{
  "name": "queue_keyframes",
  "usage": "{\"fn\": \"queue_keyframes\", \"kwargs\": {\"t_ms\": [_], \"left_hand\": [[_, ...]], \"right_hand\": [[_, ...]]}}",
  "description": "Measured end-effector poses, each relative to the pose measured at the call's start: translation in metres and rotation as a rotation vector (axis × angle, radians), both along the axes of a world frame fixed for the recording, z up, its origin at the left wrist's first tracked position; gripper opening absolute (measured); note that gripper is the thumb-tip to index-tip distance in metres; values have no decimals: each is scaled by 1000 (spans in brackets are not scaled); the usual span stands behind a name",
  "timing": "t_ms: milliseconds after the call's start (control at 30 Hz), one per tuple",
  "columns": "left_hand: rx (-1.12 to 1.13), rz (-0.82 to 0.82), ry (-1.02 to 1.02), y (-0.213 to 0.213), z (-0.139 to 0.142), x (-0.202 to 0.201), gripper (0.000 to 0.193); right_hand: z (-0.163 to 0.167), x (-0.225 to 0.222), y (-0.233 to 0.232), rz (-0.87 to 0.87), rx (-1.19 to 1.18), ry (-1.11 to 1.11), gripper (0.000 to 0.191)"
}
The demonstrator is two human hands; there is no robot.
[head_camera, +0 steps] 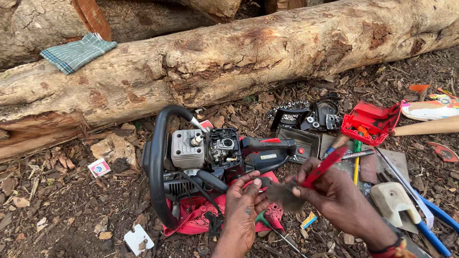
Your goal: The person is repairing a chainsaw engine outdoors. They use a brush to clean the engine area, then use a socket wrench to remove a bolt and a small metal part. After cleaning the part with the brush, they reinsert it into the engine.
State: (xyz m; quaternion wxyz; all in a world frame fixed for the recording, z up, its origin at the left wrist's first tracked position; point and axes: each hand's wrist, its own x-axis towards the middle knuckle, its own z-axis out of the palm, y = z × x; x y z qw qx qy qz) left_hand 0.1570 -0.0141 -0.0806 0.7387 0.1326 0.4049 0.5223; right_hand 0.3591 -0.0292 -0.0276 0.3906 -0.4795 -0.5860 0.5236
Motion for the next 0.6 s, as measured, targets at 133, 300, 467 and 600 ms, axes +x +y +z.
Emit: {"fn": "queue_keyframes", "kwargs": {"t_ms": [133, 300, 467, 600], "left_hand": [[100, -3, -58, 3, 7, -2, 28], [211, -54, -120, -1, 15, -1, 29], [186, -65, -209, -4, 13, 4, 27], [174, -9, -168, -3, 5, 1, 24]], "right_hand": [[8, 17, -8, -160, 6, -108, 30], [15, 9, -6, -462, 502, 174, 27], [-6, -20, -10, -389, 526, 218, 31], [-21, -33, -9, -411, 365, 187, 35]]}}
